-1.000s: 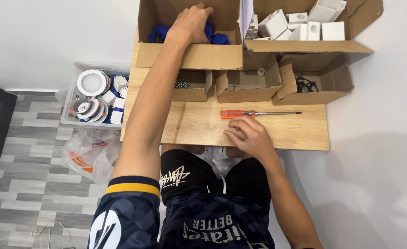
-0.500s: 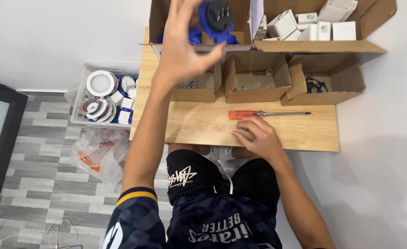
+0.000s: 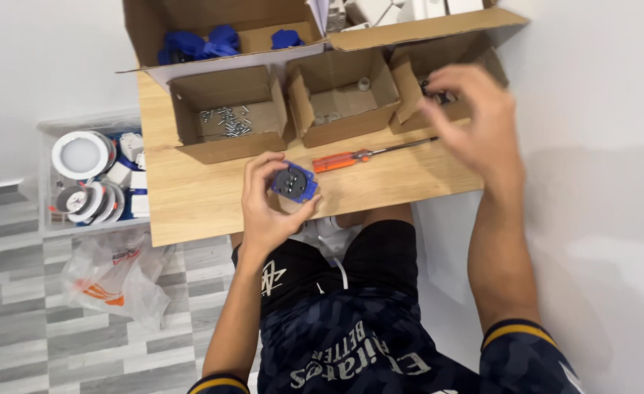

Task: The person assembles a blue electrical socket by screwing it to a wooden board, then attaches a black component and a white plastic piece. They use an orange screwdriver to tighten screws on the components.

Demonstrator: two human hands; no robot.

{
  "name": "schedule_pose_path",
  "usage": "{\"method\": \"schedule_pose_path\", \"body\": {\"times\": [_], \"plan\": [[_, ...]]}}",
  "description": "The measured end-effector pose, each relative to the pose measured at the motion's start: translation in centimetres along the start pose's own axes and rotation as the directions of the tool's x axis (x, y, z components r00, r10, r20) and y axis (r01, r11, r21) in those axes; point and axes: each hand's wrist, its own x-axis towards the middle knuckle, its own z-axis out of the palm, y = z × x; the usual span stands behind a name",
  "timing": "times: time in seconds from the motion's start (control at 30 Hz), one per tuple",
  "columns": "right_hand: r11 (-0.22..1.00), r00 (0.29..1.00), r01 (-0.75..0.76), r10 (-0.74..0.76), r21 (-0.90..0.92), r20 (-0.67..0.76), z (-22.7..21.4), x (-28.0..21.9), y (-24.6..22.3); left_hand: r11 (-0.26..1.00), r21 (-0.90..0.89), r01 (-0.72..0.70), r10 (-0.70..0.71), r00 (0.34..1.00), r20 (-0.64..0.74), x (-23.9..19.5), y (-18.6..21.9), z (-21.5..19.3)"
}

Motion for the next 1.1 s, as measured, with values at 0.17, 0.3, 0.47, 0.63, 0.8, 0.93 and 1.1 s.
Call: {"method": "schedule_pose_path", "body": {"times": [0.17,0.3,0.47,0.63,0.8,0.93,1.1], "plan": [[0.943,0.962,-0.150,0.209,-0.297,0.178,-1.6,3.2,5.0,0.996,0.052,0.067,-0.066,0.998,-0.011,-1.4,-1.2,1.3],[0.704,0.617,-0.468,0.693,-0.533,0.373,0.0,6.9,6.9,0.998,0.070,0.001,0.000,1.000,-0.004,-0.9,-1.6,1.3],[0.473,0.286,-0.422,0.879,-0.774,0.381,2.8,9.3,8.5,0.987,0.159,-0.037,0.030,0.999,0.042,-1.0,-1.8,0.9],[0.432,0.291,-0.349,0.894,-0.832,0.342,4.9,8.9,11.7,0.989,0.143,-0.033,0.027,0.999,0.045,-1.1,-2.1,0.7],[0.483,0.380,-0.328,0.854,-0.812,0.354,4.6,8.0,12.2,0.991,0.129,-0.017,0.011,0.999,0.044,-0.9,-2.0,0.6],[0.581,0.513,-0.370,0.779,-0.725,0.362,3.1,6.0,14.4,0.994,0.103,0.018,-0.024,0.998,0.059,-1.1,-2.2,0.6],[0.674,0.630,-0.495,0.713,-0.549,0.308,-0.6,4.7,10.3,0.993,0.115,-0.008,-0.003,0.996,0.090,-0.9,-1.8,0.4]]}}
